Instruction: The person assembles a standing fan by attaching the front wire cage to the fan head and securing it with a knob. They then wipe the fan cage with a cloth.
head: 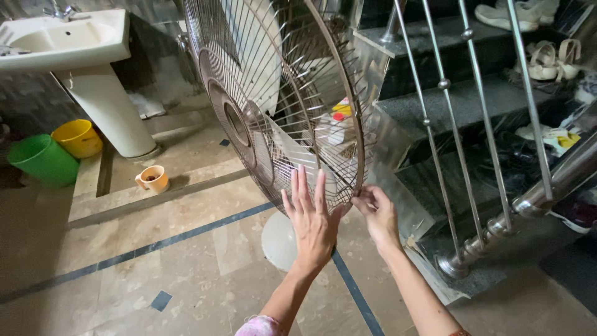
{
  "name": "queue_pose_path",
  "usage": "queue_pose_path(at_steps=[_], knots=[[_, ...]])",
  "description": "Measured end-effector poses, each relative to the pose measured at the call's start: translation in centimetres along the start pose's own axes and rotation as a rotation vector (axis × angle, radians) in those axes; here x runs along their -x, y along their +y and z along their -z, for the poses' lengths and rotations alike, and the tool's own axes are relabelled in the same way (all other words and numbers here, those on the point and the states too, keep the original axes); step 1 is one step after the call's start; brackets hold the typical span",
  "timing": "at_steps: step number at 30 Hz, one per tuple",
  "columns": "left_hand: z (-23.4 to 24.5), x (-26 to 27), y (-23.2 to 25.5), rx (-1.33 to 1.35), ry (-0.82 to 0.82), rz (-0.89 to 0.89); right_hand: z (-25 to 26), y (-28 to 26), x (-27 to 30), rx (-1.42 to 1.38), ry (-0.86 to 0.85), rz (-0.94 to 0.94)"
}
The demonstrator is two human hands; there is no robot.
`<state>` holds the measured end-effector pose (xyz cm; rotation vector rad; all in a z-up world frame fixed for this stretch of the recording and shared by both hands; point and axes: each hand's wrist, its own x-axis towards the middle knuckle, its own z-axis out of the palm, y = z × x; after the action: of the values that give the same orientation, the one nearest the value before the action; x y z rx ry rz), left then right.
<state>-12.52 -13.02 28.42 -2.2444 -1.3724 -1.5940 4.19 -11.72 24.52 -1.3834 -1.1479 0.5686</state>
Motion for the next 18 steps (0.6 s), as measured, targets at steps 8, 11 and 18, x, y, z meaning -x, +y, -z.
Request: queue_pose_path(at_steps=[8,11,18], knots=[[1.5,-2.5,1.4,-0.07,-0.145,-0.072,0.3,-0.6,-0.8,0.086,0.046,-0.12],[1.6,-2.5,1.4,-0.086,-0.193,-0.061,0.8,-0.1,-1.5,0.028,-0.027,-0.128],[1.0,-3.0,1.4,-0.132,-0.272,-0.032,1.5,-0.7,-2.5,0.114,-0.118,-0.173]])
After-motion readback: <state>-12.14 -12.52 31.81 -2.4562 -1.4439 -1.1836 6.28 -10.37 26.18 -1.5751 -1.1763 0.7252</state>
